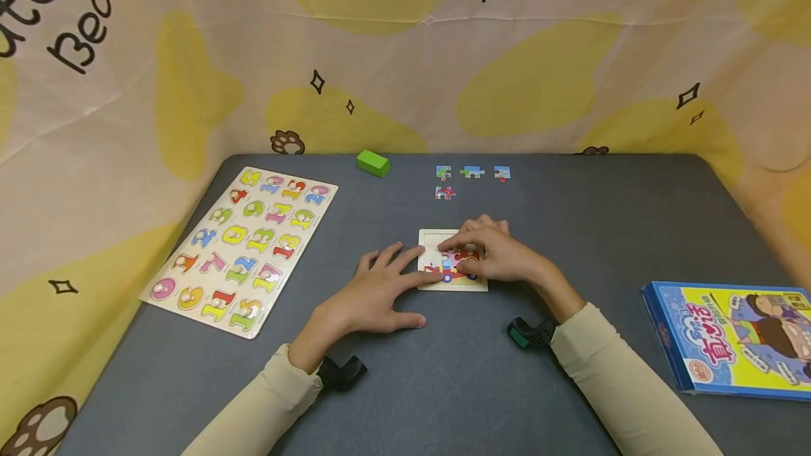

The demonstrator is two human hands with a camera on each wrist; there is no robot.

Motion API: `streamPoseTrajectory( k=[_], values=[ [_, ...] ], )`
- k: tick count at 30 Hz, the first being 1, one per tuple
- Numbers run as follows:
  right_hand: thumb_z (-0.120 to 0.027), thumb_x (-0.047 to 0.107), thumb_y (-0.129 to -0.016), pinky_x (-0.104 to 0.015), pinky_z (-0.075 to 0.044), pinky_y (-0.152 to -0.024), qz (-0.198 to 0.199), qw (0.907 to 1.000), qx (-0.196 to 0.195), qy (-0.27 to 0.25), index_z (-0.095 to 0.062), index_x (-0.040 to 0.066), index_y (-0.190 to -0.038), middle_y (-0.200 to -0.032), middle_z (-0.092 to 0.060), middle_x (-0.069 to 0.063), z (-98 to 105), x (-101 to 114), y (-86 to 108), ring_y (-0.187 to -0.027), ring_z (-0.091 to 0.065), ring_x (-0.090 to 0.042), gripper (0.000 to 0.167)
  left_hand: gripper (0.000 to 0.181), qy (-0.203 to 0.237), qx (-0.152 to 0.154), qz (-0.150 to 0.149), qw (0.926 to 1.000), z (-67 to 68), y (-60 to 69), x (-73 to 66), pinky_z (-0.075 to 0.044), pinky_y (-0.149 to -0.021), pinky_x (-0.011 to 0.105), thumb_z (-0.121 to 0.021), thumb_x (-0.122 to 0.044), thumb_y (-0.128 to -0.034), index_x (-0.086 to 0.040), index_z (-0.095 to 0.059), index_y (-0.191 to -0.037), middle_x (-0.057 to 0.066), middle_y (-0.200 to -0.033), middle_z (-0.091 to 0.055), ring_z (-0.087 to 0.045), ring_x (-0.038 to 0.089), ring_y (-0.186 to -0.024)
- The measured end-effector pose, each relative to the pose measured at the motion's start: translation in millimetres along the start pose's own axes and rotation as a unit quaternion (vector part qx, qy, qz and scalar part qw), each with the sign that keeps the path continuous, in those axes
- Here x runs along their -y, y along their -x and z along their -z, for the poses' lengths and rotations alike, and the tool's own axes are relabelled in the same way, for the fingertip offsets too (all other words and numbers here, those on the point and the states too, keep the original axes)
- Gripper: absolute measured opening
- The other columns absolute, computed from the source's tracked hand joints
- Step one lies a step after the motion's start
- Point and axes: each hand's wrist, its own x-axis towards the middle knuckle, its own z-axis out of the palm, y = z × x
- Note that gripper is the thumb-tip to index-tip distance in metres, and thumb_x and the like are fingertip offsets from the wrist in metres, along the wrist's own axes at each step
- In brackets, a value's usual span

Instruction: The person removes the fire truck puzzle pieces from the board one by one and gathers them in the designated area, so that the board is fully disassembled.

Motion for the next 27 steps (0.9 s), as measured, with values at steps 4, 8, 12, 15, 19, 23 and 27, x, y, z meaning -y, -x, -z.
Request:
streamPoseTrajectory(
  k=[4,8,12,15,19,23,27],
  values=[
    [-0.078,0.014,-0.087,-0.042,-0.017,-0.079,0.002,1.0000,0.003,0.005,-0.075,0.022,-0.124,-0.097,-0.064,0.002,-0.1,-1.6,-0.6,-0.091,-0.039,-0.020,0.037,0.063,0.006,-0.018,-0.008,0.9998,-0.9,-0.3,0.5,-0.017,-0.116,0.068,-0.070,-0.050,-0.0921,-0.039,-0.048,-0.150,0.006,-0.168,-0.027,-0.019,0.041,-0.155],
    [-0.078,0.017,-0.088,-0.041,-0.017,-0.080,-0.006,0.9999,0.005,0.009,-0.075,0.023,-0.125,-0.098,-0.064,0.004,-0.3,-1.9,-1.9,-0.092,-0.039,-0.019,0.037,0.055,0.016,-0.041,-0.018,0.9989,-2.6,-1.3,2.3,-0.018,-0.115,0.069,-0.070,-0.046,-0.0940,-0.037,-0.054,-0.146,0.009,-0.165,-0.032,-0.020,0.042,-0.154],
    [-0.078,0.018,-0.088,-0.041,-0.017,-0.081,-0.011,0.9999,0.007,0.008,-0.075,0.024,-0.125,-0.098,-0.063,0.005,0.2,-1.0,-2.5,-0.092,-0.038,-0.019,0.037,0.051,0.021,-0.051,-0.019,0.9983,-3.9,-2.8,3.9,-0.018,-0.115,0.069,-0.069,-0.044,-0.0949,-0.037,-0.057,-0.144,0.009,-0.163,-0.034,-0.020,0.042,-0.154],
    [-0.077,0.017,-0.089,-0.041,-0.017,-0.080,-0.008,0.9999,0.008,0.005,-0.075,0.023,-0.125,-0.098,-0.063,0.004,0.6,-0.9,-2.1,-0.091,-0.038,-0.018,0.037,0.052,0.019,-0.048,-0.016,0.9986,-3.8,-3.0,3.7,-0.017,-0.116,0.069,-0.069,-0.045,-0.0948,-0.038,-0.056,-0.144,0.009,-0.164,-0.034,-0.019,0.041,-0.155],
    [-0.077,0.017,-0.090,-0.041,-0.017,-0.080,0.000,1.0000,0.008,-0.002,-0.074,0.023,-0.125,-0.097,-0.063,0.004,1.0,-1.0,-0.5,-0.090,-0.037,-0.018,0.037,0.053,0.020,-0.038,-0.013,0.9990,-2.9,-2.7,2.2,-0.016,-0.117,0.068,-0.069,-0.045,-0.0945,-0.038,-0.056,-0.145,0.009,-0.165,-0.032,-0.019,0.041,-0.155],
    [-0.076,0.017,-0.091,-0.041,-0.017,-0.080,0.007,0.9999,0.007,-0.004,-0.074,0.024,-0.126,-0.097,-0.062,0.005,0.7,-2.2,-0.1,-0.089,-0.038,-0.018,0.036,0.054,0.021,-0.035,-0.012,0.9991,-3.2,-2.8,2.0,-0.016,-0.117,0.067,-0.069,-0.045,-0.0946,-0.038,-0.055,-0.146,0.008,-0.165,-0.031,-0.019,0.040,-0.155],
    [-0.076,0.017,-0.092,-0.041,-0.017,-0.080,0.010,0.9999,0.006,0.000,-0.074,0.024,-0.126,-0.098,-0.063,0.005,0.2,-2.9,-0.1,-0.090,-0.038,-0.017,0.035,0.055,0.019,-0.034,-0.012,0.9992,-4.0,-2.4,3.2,-0.015,-0.117,0.067,-0.070,-0.046,-0.0941,-0.038,-0.055,-0.146,0.007,-0.166,-0.030,-0.019,0.040,-0.155]
  ],
)
